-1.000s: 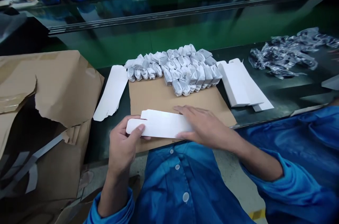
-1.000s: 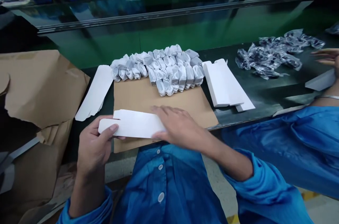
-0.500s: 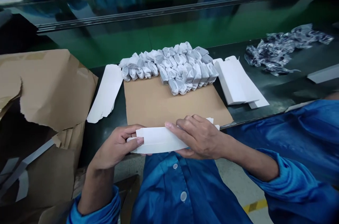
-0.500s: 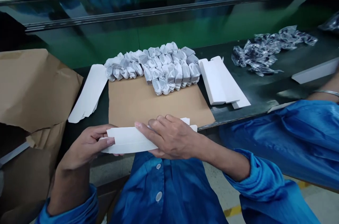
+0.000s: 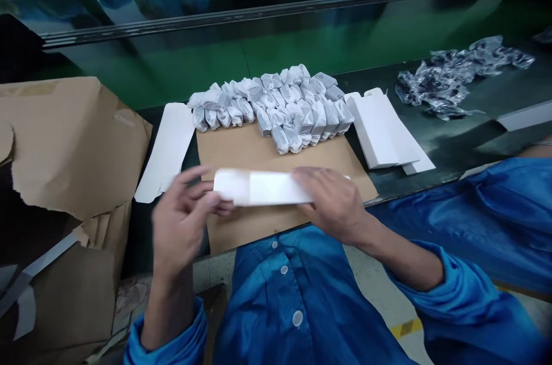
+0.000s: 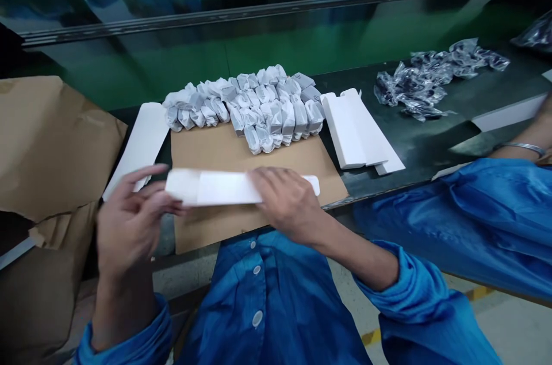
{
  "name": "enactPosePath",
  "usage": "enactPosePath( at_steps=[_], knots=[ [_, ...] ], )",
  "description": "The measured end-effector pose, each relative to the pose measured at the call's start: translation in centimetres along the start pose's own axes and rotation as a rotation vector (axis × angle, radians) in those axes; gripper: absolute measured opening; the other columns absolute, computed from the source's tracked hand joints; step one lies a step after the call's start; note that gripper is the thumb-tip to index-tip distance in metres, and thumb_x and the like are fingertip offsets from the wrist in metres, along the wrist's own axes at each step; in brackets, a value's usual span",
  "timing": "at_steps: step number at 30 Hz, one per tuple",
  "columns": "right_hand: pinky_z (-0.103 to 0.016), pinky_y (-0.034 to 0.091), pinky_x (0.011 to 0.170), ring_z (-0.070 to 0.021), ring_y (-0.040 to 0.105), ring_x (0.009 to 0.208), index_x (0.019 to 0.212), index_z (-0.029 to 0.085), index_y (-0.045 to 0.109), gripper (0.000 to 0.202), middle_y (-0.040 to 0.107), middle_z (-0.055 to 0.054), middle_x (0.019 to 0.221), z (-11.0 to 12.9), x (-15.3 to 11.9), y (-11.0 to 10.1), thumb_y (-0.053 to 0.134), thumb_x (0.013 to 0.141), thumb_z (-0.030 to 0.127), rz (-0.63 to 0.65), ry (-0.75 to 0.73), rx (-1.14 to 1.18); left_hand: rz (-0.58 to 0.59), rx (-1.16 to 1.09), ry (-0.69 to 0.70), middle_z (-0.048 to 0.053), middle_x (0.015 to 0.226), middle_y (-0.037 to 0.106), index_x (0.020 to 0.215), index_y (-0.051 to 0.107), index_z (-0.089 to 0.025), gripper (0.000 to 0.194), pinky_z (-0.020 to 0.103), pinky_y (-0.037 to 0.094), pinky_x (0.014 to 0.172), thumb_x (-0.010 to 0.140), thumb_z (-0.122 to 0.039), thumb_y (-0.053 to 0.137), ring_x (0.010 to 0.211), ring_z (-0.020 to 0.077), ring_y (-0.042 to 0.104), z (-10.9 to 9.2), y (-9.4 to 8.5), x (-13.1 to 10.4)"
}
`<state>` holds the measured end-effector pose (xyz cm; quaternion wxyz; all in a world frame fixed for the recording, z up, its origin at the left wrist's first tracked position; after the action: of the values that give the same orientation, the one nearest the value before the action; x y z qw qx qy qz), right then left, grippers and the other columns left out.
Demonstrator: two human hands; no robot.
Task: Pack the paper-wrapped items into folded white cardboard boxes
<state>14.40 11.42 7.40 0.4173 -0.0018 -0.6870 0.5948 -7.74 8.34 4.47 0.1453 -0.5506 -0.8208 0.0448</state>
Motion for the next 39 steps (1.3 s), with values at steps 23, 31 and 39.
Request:
enactPosePath(
  at_steps=[23,31,39],
  knots=[
    [-0.028,0.050,0.080,-0.0157,0.066,0.089,0.117,0.016,0.067,0.026,0.072,-0.006,0.099,1.6,3.5,3.1,0.058,0.096,0.030,0.243,-0.013,0.782,0.175,0.135,0.127,0.005,0.103,0.058,0.113,0.052,-0.023,0.049,0.033,0.053,0.075,0.070,-0.034,0.075,0.091,0.0222,0.063,1.4,4.4,-2.7],
    [-0.024,0.052,0.062,-0.0109,0.062,0.068,0.093,0.017,0.068,0.035,0.066,-0.001,0.080,-3.7,2.7,6.5,0.054,0.096,0.049,0.119,0.762,1.471,0.174,0.346,0.291,0.002,0.100,0.056,0.110,0.050,-0.024,0.043,0.025,0.048,0.058,0.072,-0.028,0.071,0.074,0.0152,0.060,-0.8,5.3,-2.9],
    [-0.024,0.051,0.072,-0.0126,0.065,0.084,0.096,0.017,0.074,0.022,0.072,-0.003,0.094,-0.3,3.2,6.0,0.076,0.082,0.033,0.187,0.638,1.411,0.113,0.366,0.364,0.006,0.112,0.052,0.127,0.041,-0.023,0.060,0.028,0.055,0.066,0.077,-0.031,0.072,0.090,0.0186,0.064,-0.9,5.7,-3.3]
  ],
)
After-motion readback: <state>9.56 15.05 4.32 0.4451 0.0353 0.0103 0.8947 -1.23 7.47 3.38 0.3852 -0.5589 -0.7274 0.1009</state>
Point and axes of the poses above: each hand's wrist, its own x-axis towards the middle knuckle, its own y-axis out of the palm, z = x × y, the point moved 9 cm from there along x, towards the middle knuckle
